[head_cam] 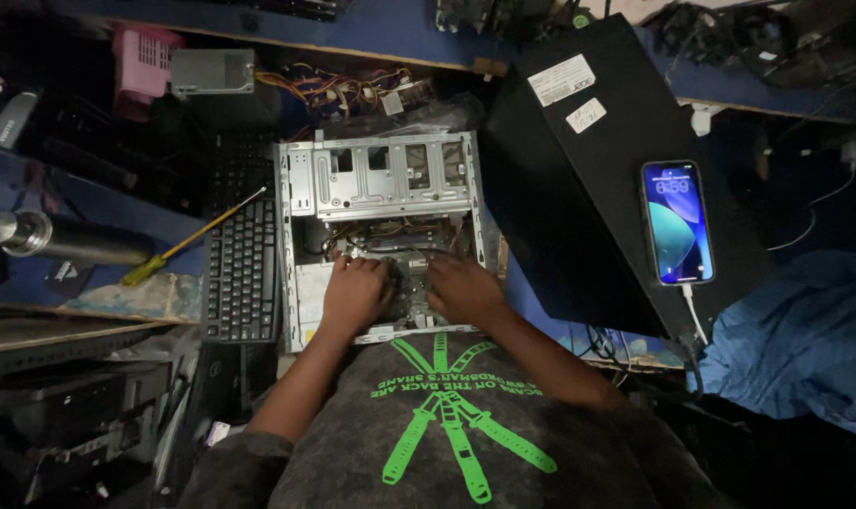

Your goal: The person works inside an open desktop computer case, using a yellow screwdriver to manipulate components and wires near the motherboard and fan. They repeatedly reach in with both hands to adjust or connect parts while the case remains open on a cluttered workbench.

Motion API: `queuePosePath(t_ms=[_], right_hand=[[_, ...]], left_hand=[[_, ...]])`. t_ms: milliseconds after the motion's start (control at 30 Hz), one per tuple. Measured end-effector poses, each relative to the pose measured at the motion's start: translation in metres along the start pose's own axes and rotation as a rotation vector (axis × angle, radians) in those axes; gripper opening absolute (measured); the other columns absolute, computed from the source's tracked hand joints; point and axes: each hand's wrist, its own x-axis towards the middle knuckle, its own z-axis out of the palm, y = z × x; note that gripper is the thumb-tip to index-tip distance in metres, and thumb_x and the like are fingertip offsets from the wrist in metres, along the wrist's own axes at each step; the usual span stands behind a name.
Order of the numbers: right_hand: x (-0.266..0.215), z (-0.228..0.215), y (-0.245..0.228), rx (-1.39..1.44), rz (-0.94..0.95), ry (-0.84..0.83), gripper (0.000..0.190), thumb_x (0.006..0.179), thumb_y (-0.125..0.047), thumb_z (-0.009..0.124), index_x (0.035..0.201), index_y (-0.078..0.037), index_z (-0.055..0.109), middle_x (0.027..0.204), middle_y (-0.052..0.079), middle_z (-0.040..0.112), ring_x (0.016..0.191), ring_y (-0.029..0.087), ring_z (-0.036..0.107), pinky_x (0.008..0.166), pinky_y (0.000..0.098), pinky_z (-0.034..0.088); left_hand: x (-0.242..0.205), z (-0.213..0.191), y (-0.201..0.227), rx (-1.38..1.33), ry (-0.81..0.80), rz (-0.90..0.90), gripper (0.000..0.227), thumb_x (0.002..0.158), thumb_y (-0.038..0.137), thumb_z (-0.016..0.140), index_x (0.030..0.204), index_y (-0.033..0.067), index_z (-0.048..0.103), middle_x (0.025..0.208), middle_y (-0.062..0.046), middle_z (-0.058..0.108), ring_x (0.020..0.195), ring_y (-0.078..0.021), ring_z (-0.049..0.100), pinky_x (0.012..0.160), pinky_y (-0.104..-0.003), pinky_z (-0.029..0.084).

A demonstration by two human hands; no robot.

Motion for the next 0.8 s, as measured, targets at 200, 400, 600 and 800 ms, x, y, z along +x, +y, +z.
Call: queuePosePath(t_ms=[200,400,600,800], right_hand=[[-0.002,0.002,0.001,0.009,0.008,0.009,0.026,0.083,-0.030,0.071,0.100,-0.009,0.071,0.109,0.010,0.067,0.110,0.029,0.065,0.091,0.0459,0.052],[-0.004,-0.005,-0.004,0.066,0.008,0.014,0.036,0.079,-0.030,0.078,0.108,-0.010,0.070,0.109,0.009,0.067,0.107,0.030,0.066,0.087,0.0449,0.054],[-0.003,-0.013,-0.009,0.029,0.003,-0.001,0.051,0.070,-0.030,0.078,0.115,-0.008,0.068,0.111,0.012,0.068,0.110,0.031,0.065,0.092,0.0443,0.053],[-0.004,-0.001,-0.009,-0.037,0.040,0.050,0.036,0.081,-0.026,0.066,0.112,-0.007,0.069,0.115,0.013,0.069,0.110,0.031,0.067,0.094,0.0446,0.054]], left_hand=[[0.000,0.003,0.000,0.044,-0.061,-0.024,0.030,0.088,0.035,0.068,0.104,0.0106,0.072,0.099,-0.009,0.073,0.101,-0.0261,0.067,0.102,-0.050,0.041],[0.003,0.012,-0.003,0.149,-0.056,0.003,0.032,0.088,0.028,0.070,0.117,0.0137,0.070,0.106,-0.006,0.074,0.104,-0.0244,0.068,0.101,-0.049,0.042],[-0.003,-0.001,0.001,0.026,-0.043,-0.010,0.066,0.069,0.041,0.082,0.125,0.0128,0.065,0.107,-0.010,0.072,0.106,-0.0274,0.066,0.097,-0.046,0.040],[-0.005,-0.003,0.006,-0.004,0.033,-0.013,0.044,0.077,0.037,0.079,0.114,0.0153,0.070,0.106,-0.010,0.074,0.100,-0.0268,0.068,0.097,-0.044,0.041]])
